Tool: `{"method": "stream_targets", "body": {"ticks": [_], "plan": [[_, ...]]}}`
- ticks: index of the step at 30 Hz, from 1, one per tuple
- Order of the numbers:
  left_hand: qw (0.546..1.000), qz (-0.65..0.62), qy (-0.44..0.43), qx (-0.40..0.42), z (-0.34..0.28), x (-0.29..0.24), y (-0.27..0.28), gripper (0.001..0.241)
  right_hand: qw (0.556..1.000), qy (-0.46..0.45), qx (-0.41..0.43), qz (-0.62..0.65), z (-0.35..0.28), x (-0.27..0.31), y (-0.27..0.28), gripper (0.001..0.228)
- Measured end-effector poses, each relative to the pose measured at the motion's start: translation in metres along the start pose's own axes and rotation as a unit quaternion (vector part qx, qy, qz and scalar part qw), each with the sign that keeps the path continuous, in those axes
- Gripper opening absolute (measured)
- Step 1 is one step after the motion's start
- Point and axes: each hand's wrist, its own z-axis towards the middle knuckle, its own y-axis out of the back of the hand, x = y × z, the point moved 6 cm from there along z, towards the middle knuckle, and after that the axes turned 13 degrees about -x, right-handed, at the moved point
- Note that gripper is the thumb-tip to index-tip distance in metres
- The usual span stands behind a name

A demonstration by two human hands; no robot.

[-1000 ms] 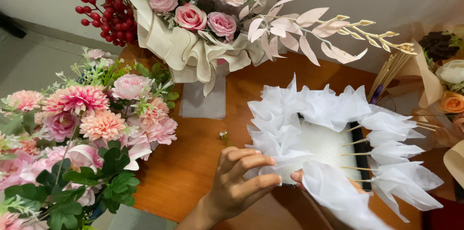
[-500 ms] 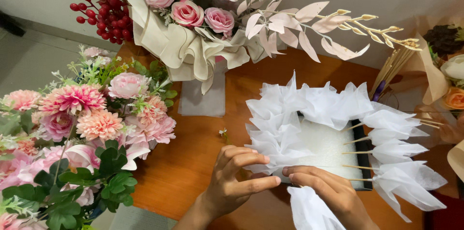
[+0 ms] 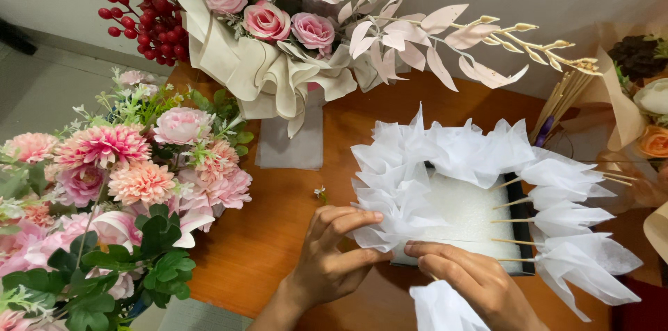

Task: The person arranges a floral display by folding white tissue paper and securing it to a foam base using wooden skewers. They also adjust a bouquet of pink flowers and greenery on the table. The person uses a tape dispenser to secure the skewers in place.

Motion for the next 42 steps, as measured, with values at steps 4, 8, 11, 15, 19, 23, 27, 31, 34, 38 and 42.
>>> {"method": "stream_targets", "body": {"ticks": [4, 8, 11, 15, 19, 23, 27, 31, 34, 38, 42], "plan": [[1.000, 0.003, 0.022, 0.005, -0.001, 0.005, 0.000, 0.015, 0.997, -0.070, 0.008, -0.008, -0.006, -0.014, -0.002, 0.018], [0.999, -0.013, 0.031, 0.012, -0.004, 0.007, -0.001, 0.017, 0.996, -0.090, -0.017, 0.013, -0.006, -0.019, -0.001, 0.017], [0.999, -0.016, 0.035, 0.014, -0.006, 0.009, -0.003, 0.019, 0.997, -0.075, -0.005, 0.000, -0.001, -0.016, 0.001, 0.027], [0.999, -0.033, 0.040, 0.015, -0.007, 0.011, -0.005, 0.018, 0.999, -0.045, -0.014, -0.006, 0.023, 0.003, 0.005, 0.014], [0.998, -0.041, 0.040, 0.008, -0.008, 0.014, -0.006, 0.017, 0.999, 0.011, -0.017, -0.045, 0.026, 0.004, 0.000, 0.013], [0.998, -0.042, 0.039, 0.017, -0.007, 0.014, -0.007, 0.016, 0.993, 0.007, 0.031, -0.116, 0.022, -0.006, -0.004, 0.014], [0.998, -0.049, 0.044, 0.019, -0.007, 0.015, -0.007, 0.018, 0.991, -0.024, 0.058, -0.120, 0.027, -0.007, -0.003, 0.013], [0.997, -0.065, 0.049, 0.018, -0.006, 0.016, -0.006, 0.018, 0.998, 0.004, -0.005, -0.060, 0.035, 0.005, 0.006, 0.009], [0.996, -0.065, 0.052, 0.022, -0.007, 0.018, -0.007, 0.018, 0.998, 0.017, -0.020, -0.056, 0.035, 0.006, 0.006, 0.006], [0.995, -0.074, 0.060, 0.029, -0.006, 0.020, -0.008, 0.018, 0.996, 0.015, 0.024, -0.086, 0.031, -0.007, -0.003, 0.008], [0.994, -0.077, 0.061, 0.036, -0.006, 0.022, -0.010, 0.021, 0.993, -0.007, 0.033, -0.114, 0.025, -0.018, -0.009, 0.016]]}}
